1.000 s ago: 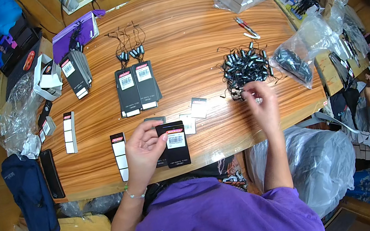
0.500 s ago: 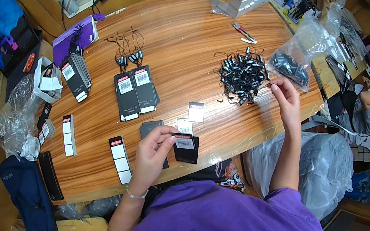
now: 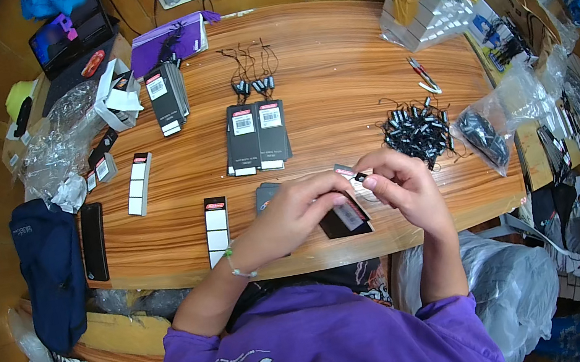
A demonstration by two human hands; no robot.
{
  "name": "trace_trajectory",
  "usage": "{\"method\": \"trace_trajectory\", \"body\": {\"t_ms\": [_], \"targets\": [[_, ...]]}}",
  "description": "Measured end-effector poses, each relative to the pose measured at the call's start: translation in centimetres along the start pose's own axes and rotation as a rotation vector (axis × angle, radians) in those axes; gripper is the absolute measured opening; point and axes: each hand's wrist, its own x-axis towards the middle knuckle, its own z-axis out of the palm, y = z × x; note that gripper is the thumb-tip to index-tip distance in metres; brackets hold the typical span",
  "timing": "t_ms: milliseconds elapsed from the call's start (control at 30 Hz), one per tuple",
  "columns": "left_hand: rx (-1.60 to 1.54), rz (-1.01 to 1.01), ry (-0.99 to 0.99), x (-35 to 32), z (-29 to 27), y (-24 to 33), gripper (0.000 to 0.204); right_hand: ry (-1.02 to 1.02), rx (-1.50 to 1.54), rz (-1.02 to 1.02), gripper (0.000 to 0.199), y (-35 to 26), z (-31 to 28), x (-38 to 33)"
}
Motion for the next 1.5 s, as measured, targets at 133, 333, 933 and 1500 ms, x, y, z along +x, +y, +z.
{"method": "trace_trajectory", "body": {"t_ms": [133, 333, 933, 1500], "targets": [[-0.226, -0.058, 0.128, -1.8, -2.3, -1.5, 0.009, 0.010, 0.671, -0.018, 0.023, 1.3, -0.9, 0.1], [-0.337, -0.093, 0.226, -2.9, -3.1, -2.1, 0.008, -0.009, 1.046, -0.107, 0.011, 3.0, -1.2, 0.4], [-0.292, -0.060, 0.588, -2.7, -3.4, -3.7, 0.016, 0.450, 0.365, -0.453, 0.009, 1.0, 0.5, 2.5], [-0.118, 0.009, 0.727, -2.2, -2.6, -1.4, 0.019, 0.300, -0.246, -0.202, 0.006, -0.2, 7.2, 4.0]]}}
